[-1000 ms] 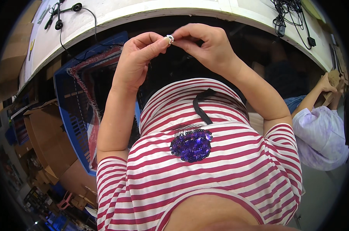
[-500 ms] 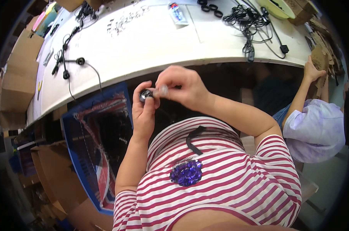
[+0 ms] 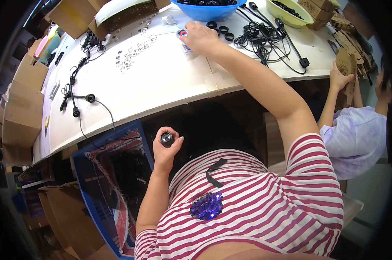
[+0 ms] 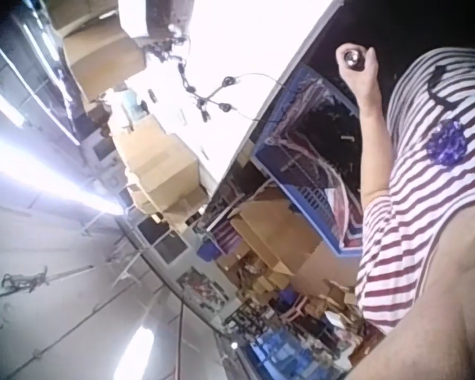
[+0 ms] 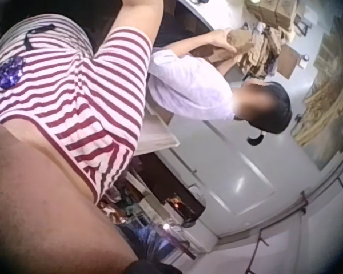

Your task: The person assembles small electronic components at a workbench. They insert a small white piece into a black circular housing, apply glue from a tube into the housing, and then press a black cap onto the assembly. The person repeats this process for a second unit.

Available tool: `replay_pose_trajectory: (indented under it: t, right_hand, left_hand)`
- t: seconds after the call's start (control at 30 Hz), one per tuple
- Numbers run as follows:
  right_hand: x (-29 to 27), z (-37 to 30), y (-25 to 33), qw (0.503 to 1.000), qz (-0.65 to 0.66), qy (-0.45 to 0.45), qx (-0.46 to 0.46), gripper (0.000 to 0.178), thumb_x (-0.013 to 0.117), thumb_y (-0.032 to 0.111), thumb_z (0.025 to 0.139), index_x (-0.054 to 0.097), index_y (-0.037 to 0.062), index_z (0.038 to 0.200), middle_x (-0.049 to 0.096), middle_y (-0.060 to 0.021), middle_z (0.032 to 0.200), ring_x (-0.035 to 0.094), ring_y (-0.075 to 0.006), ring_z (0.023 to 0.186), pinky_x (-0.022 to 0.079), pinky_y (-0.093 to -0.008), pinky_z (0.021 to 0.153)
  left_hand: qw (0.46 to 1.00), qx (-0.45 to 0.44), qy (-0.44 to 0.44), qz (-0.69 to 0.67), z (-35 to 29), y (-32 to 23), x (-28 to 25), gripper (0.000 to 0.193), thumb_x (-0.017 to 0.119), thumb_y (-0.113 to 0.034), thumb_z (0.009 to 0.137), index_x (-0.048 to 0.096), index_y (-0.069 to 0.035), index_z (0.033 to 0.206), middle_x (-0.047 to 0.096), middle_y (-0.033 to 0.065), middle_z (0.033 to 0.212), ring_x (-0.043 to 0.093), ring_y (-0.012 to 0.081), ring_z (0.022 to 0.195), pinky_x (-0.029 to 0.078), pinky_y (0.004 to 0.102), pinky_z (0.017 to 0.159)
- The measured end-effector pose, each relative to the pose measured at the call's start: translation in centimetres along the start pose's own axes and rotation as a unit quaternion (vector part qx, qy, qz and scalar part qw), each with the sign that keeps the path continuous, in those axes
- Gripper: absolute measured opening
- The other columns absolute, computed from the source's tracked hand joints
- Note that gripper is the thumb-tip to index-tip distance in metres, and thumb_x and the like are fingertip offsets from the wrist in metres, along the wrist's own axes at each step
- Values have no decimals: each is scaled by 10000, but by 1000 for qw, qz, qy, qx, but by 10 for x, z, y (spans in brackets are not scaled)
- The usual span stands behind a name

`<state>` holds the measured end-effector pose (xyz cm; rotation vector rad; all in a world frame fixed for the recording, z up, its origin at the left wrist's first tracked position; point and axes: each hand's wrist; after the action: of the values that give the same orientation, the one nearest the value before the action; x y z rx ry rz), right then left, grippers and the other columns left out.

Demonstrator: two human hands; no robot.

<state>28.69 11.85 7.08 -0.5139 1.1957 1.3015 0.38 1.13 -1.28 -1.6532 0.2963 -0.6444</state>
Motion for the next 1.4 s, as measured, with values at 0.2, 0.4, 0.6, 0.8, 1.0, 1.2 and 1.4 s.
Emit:
replay_pose_trajectory:
  t: [0.2, 0.4, 0.6, 0.8, 1.0, 1.2, 1.4]
  right_hand:
    - [-5, 21, -1, 991, 53, 93, 77, 343, 615, 377, 777, 648, 91, 963, 640, -116, 987, 600, -260, 958, 470, -366, 803]
    - [-40, -67, 51, 959, 241, 98, -115, 315, 630, 350, 772, 645, 37, 797, 637, -103, 722, 608, -216, 676, 457, -329, 615]
    - [-39, -183, 57, 828, 516, 215, -42, 206, 624, 204, 810, 604, -1, 823, 596, -68, 650, 557, -82, 596, 432, -236, 527]
    - [-32, -206, 65, 892, 415, 126, -124, 184, 630, 211, 800, 586, 33, 813, 562, -105, 649, 571, -224, 554, 451, -271, 503]
    - [-23, -217, 60, 908, 377, 75, -165, 204, 628, 232, 804, 559, 45, 759, 562, -99, 620, 581, -241, 524, 449, -304, 456]
    - [-21, -228, 56, 878, 449, 101, -133, 184, 606, 198, 836, 558, 39, 755, 546, -87, 586, 565, -204, 488, 430, -275, 431]
    - [-18, -231, 55, 852, 496, 108, -128, 154, 604, 152, 836, 564, 28, 753, 523, -81, 568, 534, -171, 464, 398, -262, 415]
  left_hand:
    - [1000, -10, -25, 8, 1, -3, -5, 159, 648, -16, 754, 543, -45, 870, 526, -16, 715, 476, 33, 631, 371, 166, 563]
    - [995, 34, -92, 34, 1, -22, -16, 151, 642, -81, 775, 564, -48, 900, 496, -42, 690, 426, 28, 579, 318, 170, 514]
    - [1000, 19, -11, -4, 2, -50, 3, 246, 680, -60, 748, 616, 18, 972, 629, 30, 840, 561, 59, 745, 445, 186, 677]
    - [999, 6, -5, 43, -18, -47, 4, 223, 689, -39, 739, 628, 25, 943, 644, 46, 807, 591, 69, 725, 475, 192, 668]
    - [999, -30, -2, 25, -23, -49, 13, 192, 706, -53, 733, 642, 23, 897, 636, 31, 757, 578, 51, 691, 467, 178, 623]
    - [998, -48, 17, 41, -25, -47, 17, 177, 707, -37, 717, 645, 23, 871, 631, 27, 727, 579, 49, 670, 465, 178, 603]
    - [998, -52, 24, 30, -25, -47, 19, 163, 707, -26, 706, 645, 20, 849, 631, 26, 713, 581, 50, 660, 466, 177, 596]
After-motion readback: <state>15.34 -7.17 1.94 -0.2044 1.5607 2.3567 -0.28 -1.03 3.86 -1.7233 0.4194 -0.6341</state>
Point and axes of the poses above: each hand's wrist, its own z-axis towards the middle knuckle, its own x-axis out of the palm, y = z × x
